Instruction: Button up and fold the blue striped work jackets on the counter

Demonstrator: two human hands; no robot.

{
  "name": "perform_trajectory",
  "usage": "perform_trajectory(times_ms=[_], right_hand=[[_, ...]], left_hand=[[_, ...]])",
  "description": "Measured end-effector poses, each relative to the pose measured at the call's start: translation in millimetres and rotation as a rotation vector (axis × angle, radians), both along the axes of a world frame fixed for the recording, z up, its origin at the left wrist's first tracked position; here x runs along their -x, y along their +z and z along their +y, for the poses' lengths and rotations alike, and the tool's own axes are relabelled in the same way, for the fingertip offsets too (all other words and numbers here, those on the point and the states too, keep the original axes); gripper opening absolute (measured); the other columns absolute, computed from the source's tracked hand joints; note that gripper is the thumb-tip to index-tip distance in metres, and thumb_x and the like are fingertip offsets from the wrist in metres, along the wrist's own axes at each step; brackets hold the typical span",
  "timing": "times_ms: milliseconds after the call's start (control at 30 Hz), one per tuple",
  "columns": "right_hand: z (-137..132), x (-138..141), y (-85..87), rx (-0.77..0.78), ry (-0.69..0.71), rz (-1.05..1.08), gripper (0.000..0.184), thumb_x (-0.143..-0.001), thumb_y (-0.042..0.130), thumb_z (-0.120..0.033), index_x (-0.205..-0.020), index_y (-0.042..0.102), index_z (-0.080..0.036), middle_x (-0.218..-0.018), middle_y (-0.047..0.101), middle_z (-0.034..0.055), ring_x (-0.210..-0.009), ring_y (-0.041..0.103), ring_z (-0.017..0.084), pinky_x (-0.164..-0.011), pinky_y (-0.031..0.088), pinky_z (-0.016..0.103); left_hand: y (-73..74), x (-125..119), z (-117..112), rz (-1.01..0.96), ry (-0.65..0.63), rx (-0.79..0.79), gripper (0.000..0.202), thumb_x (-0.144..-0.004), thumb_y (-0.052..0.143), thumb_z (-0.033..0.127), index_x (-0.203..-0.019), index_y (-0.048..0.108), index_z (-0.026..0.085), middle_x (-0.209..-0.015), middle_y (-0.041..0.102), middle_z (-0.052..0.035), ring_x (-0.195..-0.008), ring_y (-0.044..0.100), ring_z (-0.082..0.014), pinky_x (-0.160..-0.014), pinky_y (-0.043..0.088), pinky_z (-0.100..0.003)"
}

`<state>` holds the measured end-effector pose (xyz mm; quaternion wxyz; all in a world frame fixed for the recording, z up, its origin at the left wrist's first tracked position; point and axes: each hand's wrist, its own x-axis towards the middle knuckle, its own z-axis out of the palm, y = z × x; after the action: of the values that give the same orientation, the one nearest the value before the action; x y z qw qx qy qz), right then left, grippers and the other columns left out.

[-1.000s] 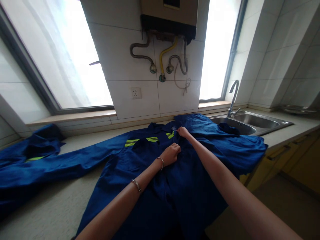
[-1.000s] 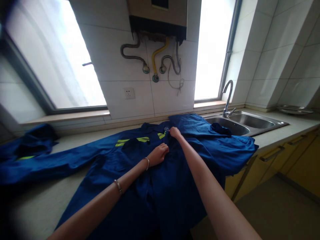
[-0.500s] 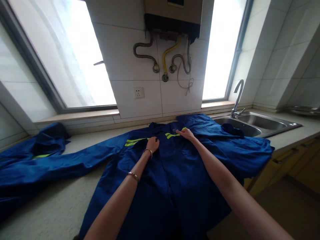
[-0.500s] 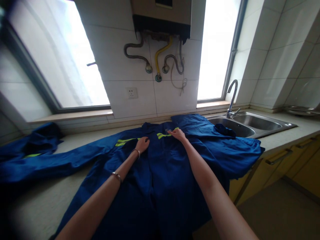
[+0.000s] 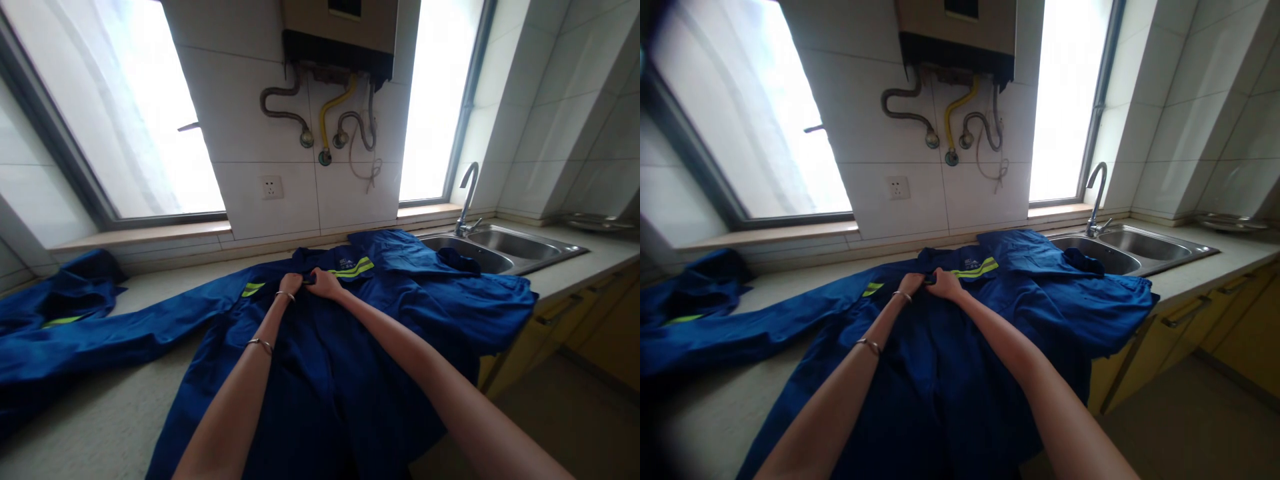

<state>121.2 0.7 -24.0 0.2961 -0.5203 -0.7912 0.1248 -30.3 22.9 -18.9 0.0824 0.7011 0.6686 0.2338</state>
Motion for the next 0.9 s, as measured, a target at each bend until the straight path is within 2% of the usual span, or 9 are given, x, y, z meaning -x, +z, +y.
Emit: perform_trajectory(times_ms=[133, 200, 267, 367, 433, 567, 733, 800, 900], right_hand=[[15.8, -7.9, 11.0, 0.213, 0.011, 0.035, 0.033, -0.085, 0.056, -0.045, -0.094, 0.069, -0.016, -0.080, 0.070, 0.0051, -0.076, 0.066, 0.018, -0.069, 0.046, 0.023], [15.8, -2.7, 11.7, 0.165, -0.059, -0.013, 0.038, -0.084, 0.056, -0.050, -0.092, 0.069, -0.015, -0.088, 0.071, 0.0098, -0.085, 0.066, 0.022, -0.073, 0.047, 0.027], [12.7, 7.5, 9.5, 0.082, -0.140, -0.106, 0.044, -0.082, 0.060, -0.051, -0.101, 0.065, -0.012, -0.100, 0.069, 0.0166, -0.096, 0.064, 0.028, -0.078, 0.047, 0.032], [9.7, 19.5, 5.6, 0.018, -0.174, -0.177, 0.044, -0.085, 0.059, -0.041, -0.113, 0.058, -0.007, -0.107, 0.065, 0.0232, -0.102, 0.062, 0.031, -0.083, 0.046, 0.039], [11.1, 19.0, 4.1, 0.026, -0.141, -0.137, 0.035, -0.086, 0.058, -0.034, -0.108, 0.060, -0.007, -0.106, 0.065, 0.0241, -0.101, 0.062, 0.031, -0.082, 0.046, 0.039], [17.4, 3.1, 1.5, 0.033, -0.056, -0.052, 0.017, -0.087, 0.056, -0.025, -0.091, 0.066, -0.013, -0.097, 0.068, 0.0165, -0.093, 0.064, 0.026, -0.078, 0.045, 0.032], [25.1, -10.4, -3.6, 0.012, 0.053, 0.081, 0.018, -0.090, 0.049, -0.021, -0.092, 0.066, -0.015, -0.092, 0.069, 0.0054, -0.086, 0.062, 0.015, -0.073, 0.044, 0.022], [27.5, -11.7, -4.8, 0.026, 0.098, 0.117, 0.018, -0.089, 0.049, -0.021, -0.092, 0.065, -0.014, -0.086, 0.068, 0.0028, -0.077, 0.061, 0.013, -0.068, 0.043, 0.019], [27.5, -11.4, -5.9, 0.047, 0.137, 0.149, 0.020, -0.090, 0.046, -0.022, -0.092, 0.064, -0.015, -0.077, 0.065, -0.0001, -0.064, 0.058, 0.011, -0.060, 0.042, 0.018]], left_hand=[[-5.8, -1.2, -1.6, -0.069, 0.023, 0.017, 0.030, -0.082, 0.046, 0.016, -0.092, 0.074, 0.013, -0.096, 0.072, -0.0113, -0.090, 0.066, -0.0188, -0.073, 0.047, -0.021], [-7.4, -1.1, -1.9, -0.089, 0.019, 0.023, 0.031, -0.081, 0.047, 0.016, -0.096, 0.074, 0.014, -0.101, 0.072, -0.0102, -0.095, 0.066, -0.0182, -0.076, 0.047, -0.020], [-8.1, -0.9, -1.9, -0.099, 0.024, 0.025, 0.033, -0.079, 0.046, 0.014, -0.097, 0.074, 0.014, -0.102, 0.072, -0.0093, -0.097, 0.065, -0.0178, -0.079, 0.046, -0.019], [-9.1, -0.4, -1.6, -0.106, 0.048, 0.018, 0.034, -0.078, 0.046, 0.013, -0.097, 0.074, 0.015, -0.102, 0.072, -0.0083, -0.099, 0.064, -0.0181, -0.082, 0.045, -0.020], [-9.8, -0.3, -1.5, -0.104, 0.070, 0.010, 0.033, -0.079, 0.047, 0.015, -0.096, 0.074, 0.015, -0.102, 0.072, -0.0089, -0.099, 0.064, -0.0196, -0.082, 0.045, -0.023], [-10.1, -3.3, -5.8, -0.099, 0.080, -0.013, 0.031, -0.080, 0.053, 0.027, -0.103, 0.072, 0.016, -0.103, 0.070, -0.0098, -0.098, 0.063, -0.0215, -0.083, 0.046, -0.026], [-6.0, -12.1, -22.6, 0.122, -0.049, -0.195, 0.050, -0.079, 0.060, 0.038, -0.125, 0.060, 0.017, -0.126, 0.055, -0.0143, -0.111, 0.054, -0.0277, -0.092, 0.043, -0.034], [-3.2, -14.8, -28.4, 0.221, -0.065, -0.261, 0.048, -0.080, 0.059, 0.036, -0.124, 0.060, 0.016, -0.129, 0.052, -0.0149, -0.117, 0.047, -0.0312, -0.096, 0.040, -0.038], [0.2, -15.9, -31.5, 0.288, -0.077, -0.269, 0.035, -0.085, 0.054, 0.035, -0.110, 0.066, 0.014, -0.119, 0.060, -0.0143, -0.116, 0.047, -0.0313, -0.096, 0.039, -0.039]])
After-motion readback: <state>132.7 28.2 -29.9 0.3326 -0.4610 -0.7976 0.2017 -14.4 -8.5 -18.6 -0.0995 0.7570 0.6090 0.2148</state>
